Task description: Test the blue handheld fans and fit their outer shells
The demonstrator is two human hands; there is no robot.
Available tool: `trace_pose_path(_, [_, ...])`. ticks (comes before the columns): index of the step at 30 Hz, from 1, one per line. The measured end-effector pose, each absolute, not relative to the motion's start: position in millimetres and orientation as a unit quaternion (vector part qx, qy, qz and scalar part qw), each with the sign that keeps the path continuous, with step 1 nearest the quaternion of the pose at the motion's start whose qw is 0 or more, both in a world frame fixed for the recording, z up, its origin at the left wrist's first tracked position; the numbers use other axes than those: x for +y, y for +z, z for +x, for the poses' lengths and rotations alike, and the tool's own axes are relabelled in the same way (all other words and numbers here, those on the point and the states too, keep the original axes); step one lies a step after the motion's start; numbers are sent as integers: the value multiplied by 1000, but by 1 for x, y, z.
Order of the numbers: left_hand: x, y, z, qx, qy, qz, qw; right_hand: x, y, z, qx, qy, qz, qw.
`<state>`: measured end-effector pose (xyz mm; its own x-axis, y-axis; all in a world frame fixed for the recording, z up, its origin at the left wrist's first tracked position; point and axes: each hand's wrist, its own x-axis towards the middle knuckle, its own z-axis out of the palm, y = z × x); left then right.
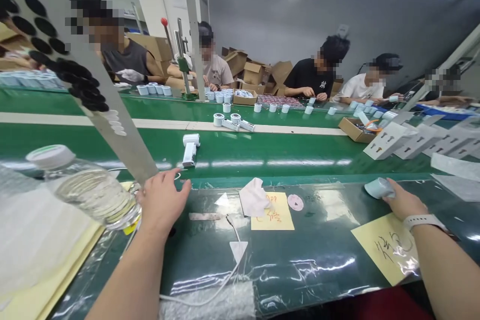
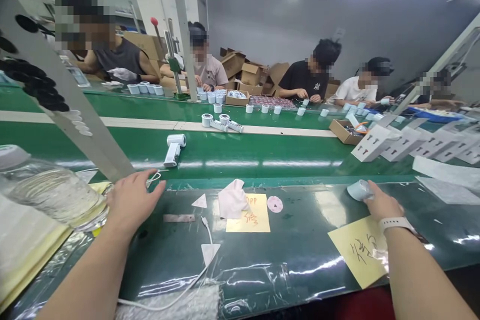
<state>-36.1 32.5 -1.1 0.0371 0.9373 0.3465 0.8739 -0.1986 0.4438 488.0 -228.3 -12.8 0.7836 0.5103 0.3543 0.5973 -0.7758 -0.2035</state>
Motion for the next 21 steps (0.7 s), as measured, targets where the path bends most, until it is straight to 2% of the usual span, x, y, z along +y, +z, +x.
trace_pose_path(3, [32, -11, -29, 539, 303, 783, 65, -211, -15, 469, -260, -173, -939, 144])
trace_pose_path(6, [26, -15, -22, 465, 303, 828, 87, -172, -19, 429, -300, -181, -926, 138])
trace_pose_path(13, [33, -5, -45, 489, 81, 859, 126, -43, -15, 302, -522, -75, -845, 91])
trace_pose_path(21, [5, 7, -22, 518, 108, 826, 192, 81, -12, 143, -701, 58, -709, 49])
